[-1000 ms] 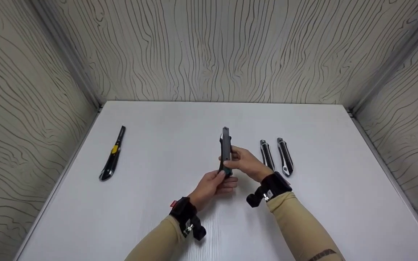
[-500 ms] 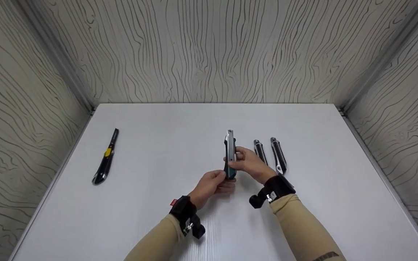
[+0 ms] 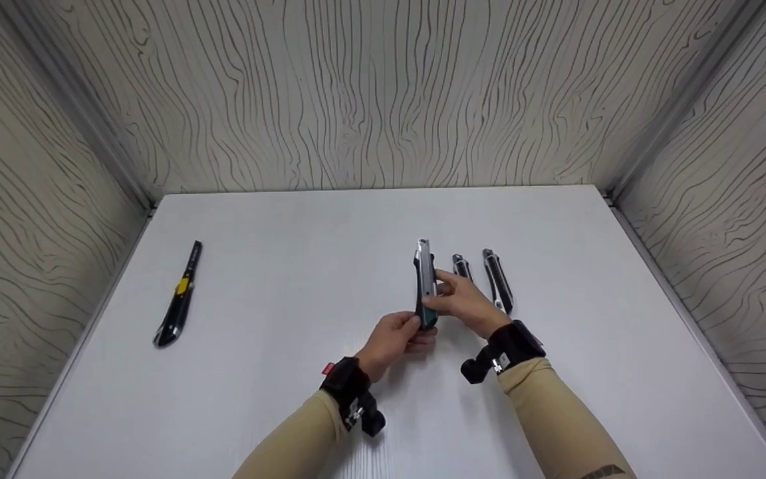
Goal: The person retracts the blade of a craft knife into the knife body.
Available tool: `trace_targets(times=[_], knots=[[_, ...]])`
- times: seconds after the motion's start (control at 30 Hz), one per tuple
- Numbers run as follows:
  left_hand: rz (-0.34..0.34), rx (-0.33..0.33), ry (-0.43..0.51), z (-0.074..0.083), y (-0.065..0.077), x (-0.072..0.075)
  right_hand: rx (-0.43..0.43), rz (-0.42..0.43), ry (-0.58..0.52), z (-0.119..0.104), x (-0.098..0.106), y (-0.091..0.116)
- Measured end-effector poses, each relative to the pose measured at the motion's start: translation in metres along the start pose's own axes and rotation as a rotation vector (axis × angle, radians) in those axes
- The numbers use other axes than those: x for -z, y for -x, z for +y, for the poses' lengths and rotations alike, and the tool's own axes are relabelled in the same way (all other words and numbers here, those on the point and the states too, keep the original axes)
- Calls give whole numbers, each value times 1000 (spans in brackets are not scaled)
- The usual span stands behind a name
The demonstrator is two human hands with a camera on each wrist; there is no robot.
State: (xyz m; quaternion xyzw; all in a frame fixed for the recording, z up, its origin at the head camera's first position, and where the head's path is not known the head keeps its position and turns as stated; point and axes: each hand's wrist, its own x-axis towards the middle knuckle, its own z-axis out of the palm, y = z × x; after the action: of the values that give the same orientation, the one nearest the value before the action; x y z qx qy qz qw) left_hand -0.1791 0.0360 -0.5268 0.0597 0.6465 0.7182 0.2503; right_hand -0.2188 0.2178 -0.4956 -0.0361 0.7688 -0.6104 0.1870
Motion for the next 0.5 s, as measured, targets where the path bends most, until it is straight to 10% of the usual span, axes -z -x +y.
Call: trace_targets(times=[0.5], knots=[[8,41,-28,-4,-13,-19,-135,179,55,5,9,8]])
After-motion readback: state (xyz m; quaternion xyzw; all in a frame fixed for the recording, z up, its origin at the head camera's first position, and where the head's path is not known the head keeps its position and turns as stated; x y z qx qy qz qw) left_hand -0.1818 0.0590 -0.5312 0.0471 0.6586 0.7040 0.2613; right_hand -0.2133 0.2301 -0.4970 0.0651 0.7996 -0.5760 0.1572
